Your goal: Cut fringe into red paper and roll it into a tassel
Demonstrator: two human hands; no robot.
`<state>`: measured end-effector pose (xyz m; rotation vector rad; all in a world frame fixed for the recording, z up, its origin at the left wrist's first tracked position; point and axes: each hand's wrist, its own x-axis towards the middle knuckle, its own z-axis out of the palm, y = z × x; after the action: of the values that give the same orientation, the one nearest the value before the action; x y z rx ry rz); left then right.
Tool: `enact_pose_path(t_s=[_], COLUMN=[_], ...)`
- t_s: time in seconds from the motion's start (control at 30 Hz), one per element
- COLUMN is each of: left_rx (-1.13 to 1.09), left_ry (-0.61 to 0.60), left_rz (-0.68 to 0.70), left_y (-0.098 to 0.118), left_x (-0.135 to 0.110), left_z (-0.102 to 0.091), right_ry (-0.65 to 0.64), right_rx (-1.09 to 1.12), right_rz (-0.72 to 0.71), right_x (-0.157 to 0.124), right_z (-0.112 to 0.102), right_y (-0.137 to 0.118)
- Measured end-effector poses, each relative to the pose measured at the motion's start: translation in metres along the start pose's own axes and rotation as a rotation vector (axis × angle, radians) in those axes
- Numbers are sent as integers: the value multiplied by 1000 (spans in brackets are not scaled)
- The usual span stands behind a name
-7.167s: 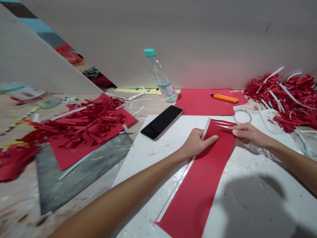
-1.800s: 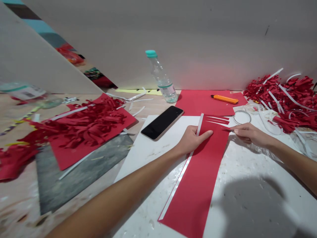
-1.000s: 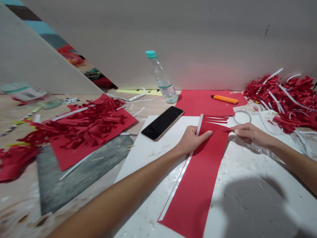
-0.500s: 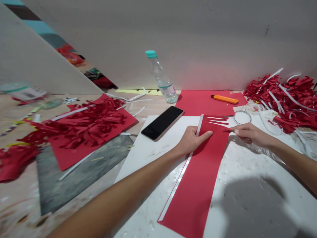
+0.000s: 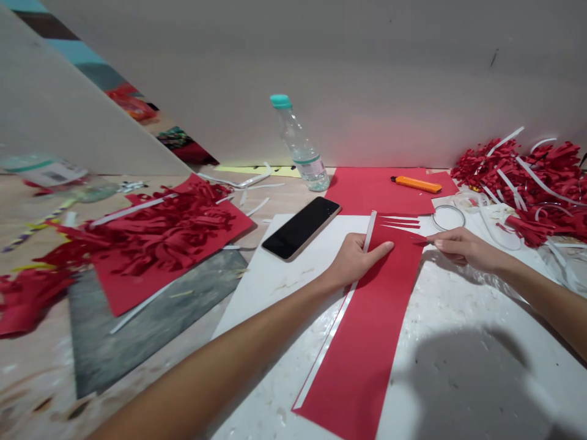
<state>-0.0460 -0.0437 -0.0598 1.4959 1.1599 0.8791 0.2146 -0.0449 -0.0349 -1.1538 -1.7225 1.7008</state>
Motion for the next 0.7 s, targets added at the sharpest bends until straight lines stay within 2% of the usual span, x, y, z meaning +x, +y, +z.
enact_pose_path(t_s=[0.3, 0.7], left_rx=[17, 27], left_ry=[-1, -6], left_rz=[12, 23], left_y=[-1, -2], left_x=[1, 1], left_z=[0, 0], right_ry=[-5, 16], right_rx=[-32, 16], right_rz=[-3, 2], right_x=[-2, 0], right_z=[3, 3], right_y=[-6, -1])
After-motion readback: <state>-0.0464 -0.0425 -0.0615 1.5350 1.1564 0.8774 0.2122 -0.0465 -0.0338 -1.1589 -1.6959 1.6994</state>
